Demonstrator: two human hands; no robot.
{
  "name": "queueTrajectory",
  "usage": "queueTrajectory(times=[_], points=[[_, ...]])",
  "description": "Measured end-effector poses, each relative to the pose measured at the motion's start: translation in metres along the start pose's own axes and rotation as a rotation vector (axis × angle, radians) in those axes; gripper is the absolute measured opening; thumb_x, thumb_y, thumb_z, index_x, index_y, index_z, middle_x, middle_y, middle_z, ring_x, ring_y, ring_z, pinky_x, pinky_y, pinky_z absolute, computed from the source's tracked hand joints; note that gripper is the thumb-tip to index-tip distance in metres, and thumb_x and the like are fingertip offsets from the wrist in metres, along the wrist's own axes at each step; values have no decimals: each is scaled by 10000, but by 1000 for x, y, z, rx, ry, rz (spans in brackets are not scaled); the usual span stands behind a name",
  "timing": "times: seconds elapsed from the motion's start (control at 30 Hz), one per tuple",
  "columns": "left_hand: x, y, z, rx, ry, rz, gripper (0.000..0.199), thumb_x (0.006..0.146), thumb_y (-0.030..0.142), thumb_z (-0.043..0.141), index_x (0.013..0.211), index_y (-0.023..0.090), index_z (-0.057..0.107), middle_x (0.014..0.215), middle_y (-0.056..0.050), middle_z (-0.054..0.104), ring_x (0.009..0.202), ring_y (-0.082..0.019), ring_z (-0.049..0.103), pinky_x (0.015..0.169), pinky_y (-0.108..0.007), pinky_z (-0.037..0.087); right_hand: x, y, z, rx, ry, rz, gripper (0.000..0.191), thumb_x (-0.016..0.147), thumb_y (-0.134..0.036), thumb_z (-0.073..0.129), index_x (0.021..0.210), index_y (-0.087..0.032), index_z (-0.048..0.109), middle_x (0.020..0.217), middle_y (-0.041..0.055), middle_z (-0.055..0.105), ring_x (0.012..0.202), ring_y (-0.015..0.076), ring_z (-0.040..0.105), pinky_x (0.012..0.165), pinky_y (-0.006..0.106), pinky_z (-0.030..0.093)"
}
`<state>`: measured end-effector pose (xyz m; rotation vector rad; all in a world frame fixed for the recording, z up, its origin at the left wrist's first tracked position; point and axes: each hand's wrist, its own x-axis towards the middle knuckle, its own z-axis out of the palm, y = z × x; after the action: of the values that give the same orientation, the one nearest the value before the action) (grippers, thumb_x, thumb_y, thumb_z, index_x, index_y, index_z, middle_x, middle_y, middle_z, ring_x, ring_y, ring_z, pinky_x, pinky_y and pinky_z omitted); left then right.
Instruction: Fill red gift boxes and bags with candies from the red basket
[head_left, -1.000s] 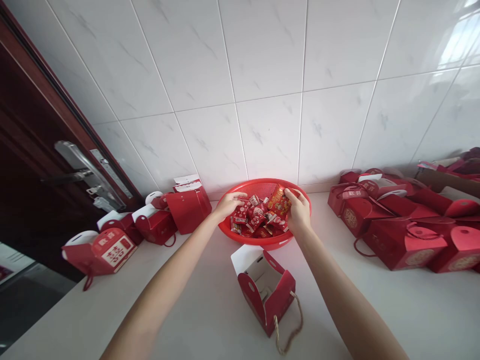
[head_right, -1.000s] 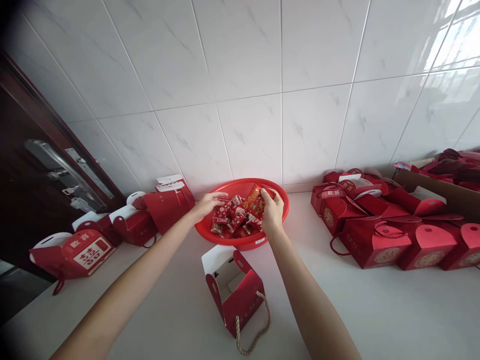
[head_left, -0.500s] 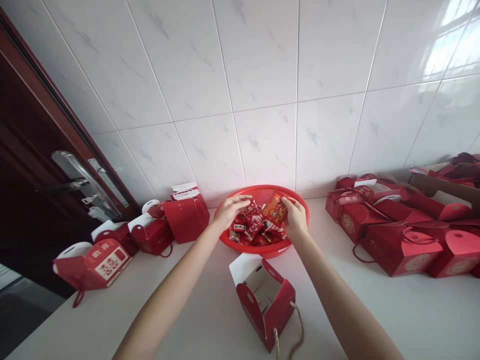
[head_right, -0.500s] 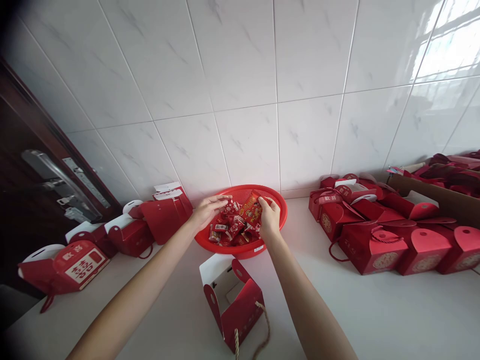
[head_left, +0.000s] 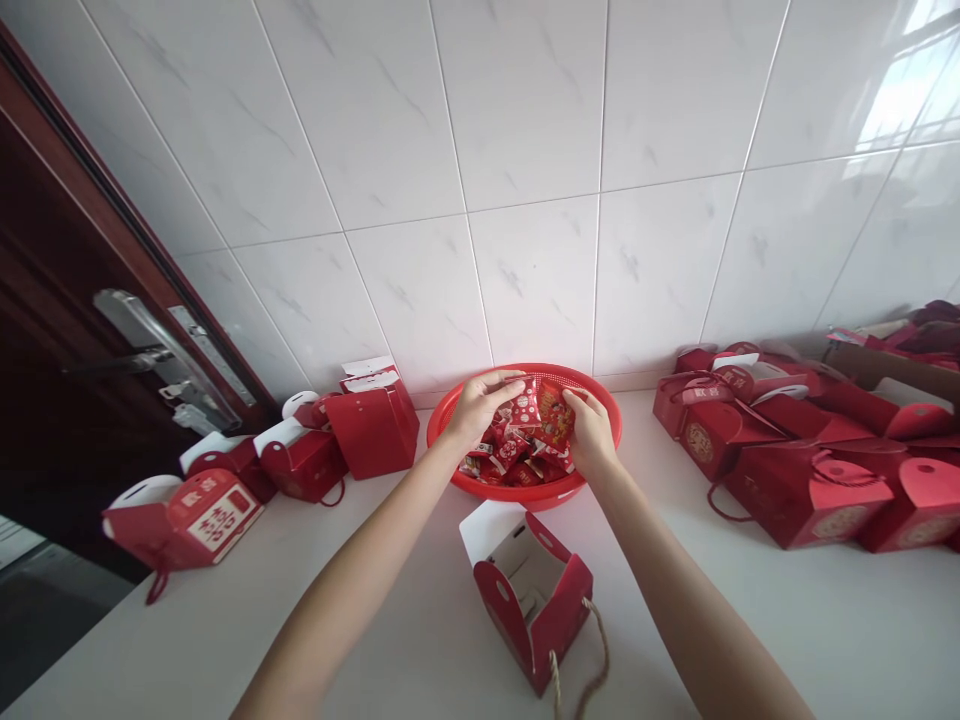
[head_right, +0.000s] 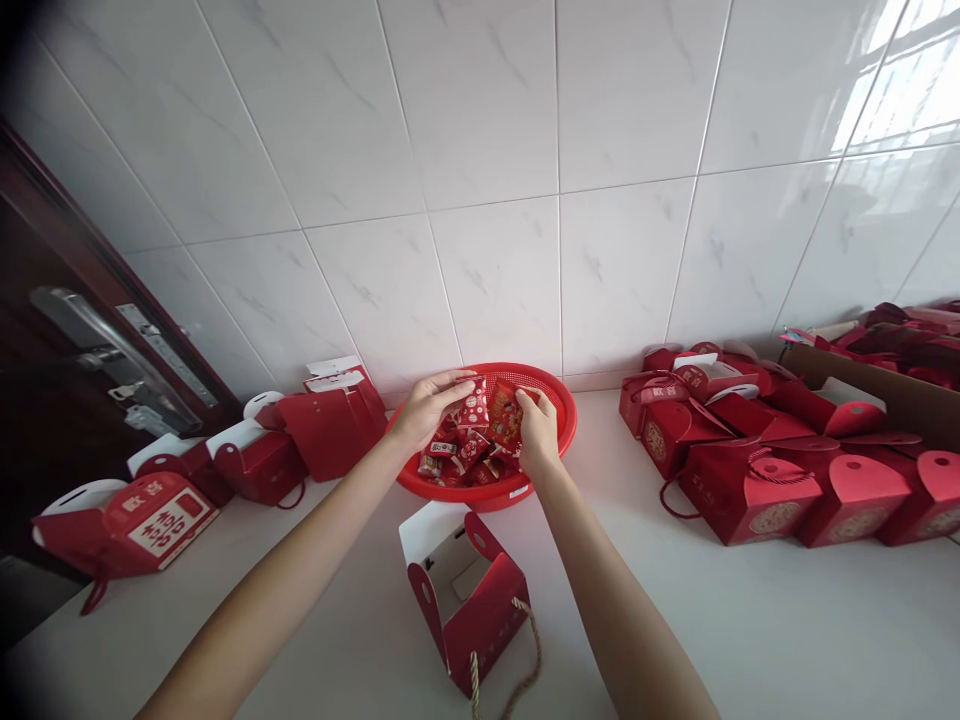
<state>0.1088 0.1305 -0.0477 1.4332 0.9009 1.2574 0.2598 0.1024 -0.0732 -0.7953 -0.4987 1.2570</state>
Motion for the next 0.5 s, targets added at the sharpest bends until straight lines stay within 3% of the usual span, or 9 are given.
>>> queueTrajectory(times=[0.17,0.3,0.4,0.5], points=[[8,-2,11,142,-15,44,350,656,381,831,923,163,769,894,-57,770,883,-224,685,818,-333,519,-1,-1,-3,1,-136,-20,221,628,-286,824,774,-188,691,714,15,741,681,205,709,610,305,591],[15,-2,15,174,-75,15,300,658,353,835,882,162,778,925,-71,780,942,-248,692,860,-347,518,-2,-1,-5,-20,-194,-24,348,543,-210,889,822,-182,683,754,29,756,701,223,725,638,339,609],[20,-1,8,197,-135,-39,351,676,400,833,930,164,780,972,-82,781,939,-246,701,864,-350,523,-2,0,-6,-33,-185,-33,349,542,-182,887,821,-178,678,755,33,757,698,225,730,624,336,616],[24,-2,-9,244,-147,-94,417,793,524,718,1022,178,763,1055,-94,768,922,-229,707,825,-336,531,-2,0,-6,-22,-151,-48,317,563,-179,865,812,-183,669,764,36,761,684,220,727,595,330,619]])
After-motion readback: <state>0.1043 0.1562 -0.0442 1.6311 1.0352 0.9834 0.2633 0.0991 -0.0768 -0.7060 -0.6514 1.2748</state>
